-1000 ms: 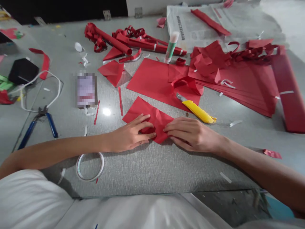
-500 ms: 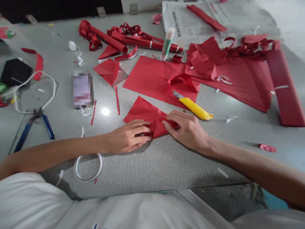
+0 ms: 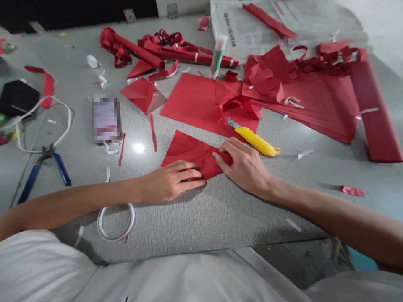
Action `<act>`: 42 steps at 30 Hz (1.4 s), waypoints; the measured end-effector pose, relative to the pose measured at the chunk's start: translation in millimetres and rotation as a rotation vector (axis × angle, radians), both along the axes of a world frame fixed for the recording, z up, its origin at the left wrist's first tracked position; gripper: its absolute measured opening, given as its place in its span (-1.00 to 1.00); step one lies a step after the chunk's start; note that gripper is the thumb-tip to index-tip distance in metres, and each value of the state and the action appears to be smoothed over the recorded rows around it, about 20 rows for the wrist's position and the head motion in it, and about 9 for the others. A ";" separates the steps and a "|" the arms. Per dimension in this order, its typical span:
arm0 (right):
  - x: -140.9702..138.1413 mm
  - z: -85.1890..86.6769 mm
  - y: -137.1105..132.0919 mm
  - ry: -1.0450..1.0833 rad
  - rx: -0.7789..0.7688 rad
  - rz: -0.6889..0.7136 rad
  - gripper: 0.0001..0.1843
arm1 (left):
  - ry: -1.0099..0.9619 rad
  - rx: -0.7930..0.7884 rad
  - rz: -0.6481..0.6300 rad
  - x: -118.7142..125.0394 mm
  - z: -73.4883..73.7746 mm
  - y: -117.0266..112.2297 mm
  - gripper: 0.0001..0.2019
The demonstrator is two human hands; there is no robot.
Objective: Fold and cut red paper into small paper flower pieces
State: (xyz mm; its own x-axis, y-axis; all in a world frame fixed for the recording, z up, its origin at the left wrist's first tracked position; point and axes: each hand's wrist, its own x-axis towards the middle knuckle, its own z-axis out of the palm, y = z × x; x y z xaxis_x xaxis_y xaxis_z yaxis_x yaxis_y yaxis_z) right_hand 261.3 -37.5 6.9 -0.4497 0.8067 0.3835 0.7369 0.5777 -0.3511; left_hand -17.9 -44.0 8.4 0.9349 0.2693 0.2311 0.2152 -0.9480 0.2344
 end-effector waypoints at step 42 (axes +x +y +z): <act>-8.0 -5.0 8.5 -0.144 -0.004 -0.072 -0.66 | 0.023 0.006 0.015 -2.4 5.1 3.2 -0.47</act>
State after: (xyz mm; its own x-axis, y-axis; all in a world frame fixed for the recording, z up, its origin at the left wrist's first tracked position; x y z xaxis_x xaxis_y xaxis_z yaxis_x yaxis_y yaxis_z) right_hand 253.4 -29.0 1.9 -0.4408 0.8403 0.3154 0.8193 0.5203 -0.2410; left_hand -20.3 -40.8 13.5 0.9359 0.2819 0.2112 0.2346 -0.9461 0.2231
